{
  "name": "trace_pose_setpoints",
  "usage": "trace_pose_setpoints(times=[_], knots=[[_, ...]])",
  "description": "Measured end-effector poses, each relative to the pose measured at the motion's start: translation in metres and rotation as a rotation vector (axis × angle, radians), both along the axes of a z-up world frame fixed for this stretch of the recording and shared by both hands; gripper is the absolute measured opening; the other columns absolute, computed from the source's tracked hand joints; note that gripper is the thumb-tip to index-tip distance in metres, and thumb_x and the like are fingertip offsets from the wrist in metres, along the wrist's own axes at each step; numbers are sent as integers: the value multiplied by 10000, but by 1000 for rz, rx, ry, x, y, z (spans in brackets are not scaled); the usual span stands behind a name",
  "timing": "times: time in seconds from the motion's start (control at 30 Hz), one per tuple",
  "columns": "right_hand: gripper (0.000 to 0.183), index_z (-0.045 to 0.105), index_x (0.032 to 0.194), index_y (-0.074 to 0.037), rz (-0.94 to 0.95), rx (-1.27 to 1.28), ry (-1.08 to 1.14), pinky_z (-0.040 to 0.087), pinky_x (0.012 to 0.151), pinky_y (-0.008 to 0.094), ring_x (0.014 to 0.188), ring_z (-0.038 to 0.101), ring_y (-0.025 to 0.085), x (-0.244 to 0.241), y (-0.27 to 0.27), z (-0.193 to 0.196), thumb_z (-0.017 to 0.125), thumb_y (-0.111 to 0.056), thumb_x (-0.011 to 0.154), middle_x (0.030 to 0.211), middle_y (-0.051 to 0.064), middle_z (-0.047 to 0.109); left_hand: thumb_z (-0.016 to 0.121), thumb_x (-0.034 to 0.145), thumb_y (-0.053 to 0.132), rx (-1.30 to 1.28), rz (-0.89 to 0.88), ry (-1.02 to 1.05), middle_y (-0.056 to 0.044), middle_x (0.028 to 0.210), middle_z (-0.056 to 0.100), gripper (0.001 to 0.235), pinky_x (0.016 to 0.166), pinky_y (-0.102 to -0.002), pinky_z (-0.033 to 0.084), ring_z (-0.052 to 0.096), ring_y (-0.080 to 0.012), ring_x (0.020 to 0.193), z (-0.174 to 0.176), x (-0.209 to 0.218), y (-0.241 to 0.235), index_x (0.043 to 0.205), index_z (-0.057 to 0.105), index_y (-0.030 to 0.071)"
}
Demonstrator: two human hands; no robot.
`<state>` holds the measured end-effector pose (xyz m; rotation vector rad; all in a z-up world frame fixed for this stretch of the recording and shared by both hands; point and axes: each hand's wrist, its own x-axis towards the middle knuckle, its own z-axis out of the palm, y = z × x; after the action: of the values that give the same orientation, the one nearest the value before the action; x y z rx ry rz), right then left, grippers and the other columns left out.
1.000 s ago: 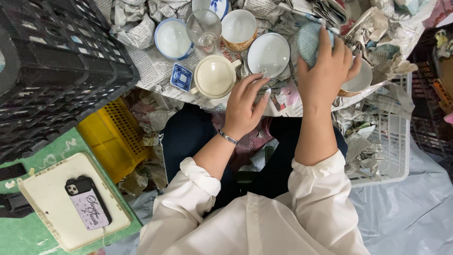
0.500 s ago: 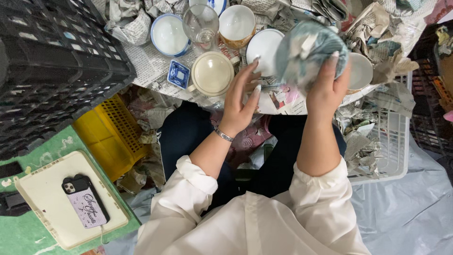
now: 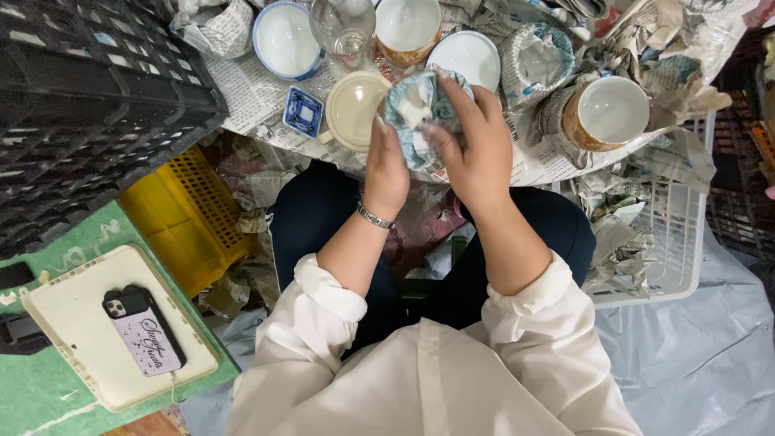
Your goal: The person sits cross-legged and wraps individual ceramic bowls and plates with newspaper. They fold the paper around each item, smooth the folds, and place the wrapped dish onto a growing pile on the table.
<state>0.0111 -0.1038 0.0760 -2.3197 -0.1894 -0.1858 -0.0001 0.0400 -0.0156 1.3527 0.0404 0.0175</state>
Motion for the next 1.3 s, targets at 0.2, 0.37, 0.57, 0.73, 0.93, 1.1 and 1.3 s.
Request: trace_pose_setpoints(times=[0.2,0.37,0.57,0.73,0.93,1.1,1.3], knots=[[346,696,1279,-149,-53,278,-20,575,965,412,1110,692,340,6,-2,4,702,-78,940,1434,165,567,262,1172,417,16,87,66,-185,1537,498,619,1220,-365,353,478,-247,1411,0,-1,3,1545,389,-60],[743,608,1412,2,204,113,-152,422,1115,501,1401,426,519,11,-6,19,886,-207,756,1547,315,342,259,1166,413,-51,82,92,-179,1512,519,624,1199,-368,377,503,-244,1384,1,0,5,1539,400,-68],[403,724,1312,-101,45,72,-176,523,1134,436,1401,610,395,7,-1,8,817,-41,924,1596,219,481,298,1167,397,-110,61,37,-170,1607,410,623,1254,-356,299,392,-232,1482,-3,3,1,1585,303,-65],[152,717,1058,-44,-14,201,-351,537,1040,409,1268,660,358,5,-8,-2,808,-14,939,1446,218,575,304,1165,400,9,91,36,-179,1573,466,620,1237,-361,329,442,-246,1458,0,3,2,1562,362,-72],[68,539,1161,-36,-85,896,-125,513,1055,315,1246,671,192,12,-20,-25,578,-85,1134,1346,138,697,378,1149,354,30,93,30,-165,1532,513,563,1209,-356,359,489,-242,1422,6,5,14,1540,411,-51],[69,585,1149,-31,-336,1043,-15,372,711,211,810,484,49,24,-46,-41,612,-86,1117,956,-23,590,420,1146,318,-673,55,213,-138,1396,582,486,1092,-396,454,557,-239,1273,0,8,15,1461,470,-48],[50,561,1136,-50,-364,815,-141,428,796,222,889,516,68,25,-42,-28,607,-68,1139,994,-27,581,407,1138,374,-101,90,107,-86,1350,629,513,1096,-293,425,564,-144,1222,1,4,20,1376,567,-52]])
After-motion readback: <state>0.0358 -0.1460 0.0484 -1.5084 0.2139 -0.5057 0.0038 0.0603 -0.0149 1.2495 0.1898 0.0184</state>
